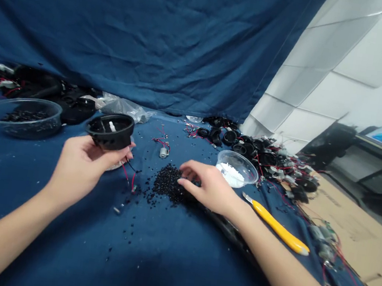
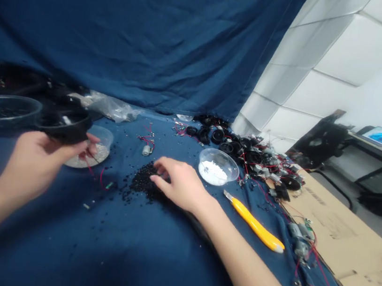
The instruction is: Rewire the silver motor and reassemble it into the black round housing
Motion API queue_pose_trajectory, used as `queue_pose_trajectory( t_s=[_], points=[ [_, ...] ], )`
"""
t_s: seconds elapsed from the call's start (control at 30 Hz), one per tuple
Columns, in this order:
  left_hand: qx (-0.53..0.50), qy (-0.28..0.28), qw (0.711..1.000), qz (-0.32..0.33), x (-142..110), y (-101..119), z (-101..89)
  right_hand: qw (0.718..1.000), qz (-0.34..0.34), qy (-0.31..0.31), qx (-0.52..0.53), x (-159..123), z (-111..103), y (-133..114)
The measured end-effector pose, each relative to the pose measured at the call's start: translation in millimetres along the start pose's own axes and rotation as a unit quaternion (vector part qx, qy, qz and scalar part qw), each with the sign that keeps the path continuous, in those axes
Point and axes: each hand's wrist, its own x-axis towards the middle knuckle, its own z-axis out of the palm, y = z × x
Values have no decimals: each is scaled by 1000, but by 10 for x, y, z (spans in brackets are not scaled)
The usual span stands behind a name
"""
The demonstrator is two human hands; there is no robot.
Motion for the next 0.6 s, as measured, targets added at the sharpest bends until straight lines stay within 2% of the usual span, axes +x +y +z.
queue_pose_trajectory(
  t_s=[0.07,0.17,0.27,0.37,0.53,0.6],
  points=[
    [-76,-83,992,-51,31,-46,-18,999,37,-7,-25,60,75,207],
    [-131,-168,974,-78,-2,-174,-24,996,89,6,-23,81,217,367],
    [-175,-248,948,-94,-80,-280,-20,992,128,6,-3,60,320,353],
    [-213,-325,915,-108,-159,-315,-7,990,136,-16,21,51,381,271],
    [-282,-381,863,-175,-255,-303,46,991,117,-48,31,38,429,172],
    [-288,-382,860,-176,-277,-312,80,992,115,-48,21,26,437,144]
  ],
)
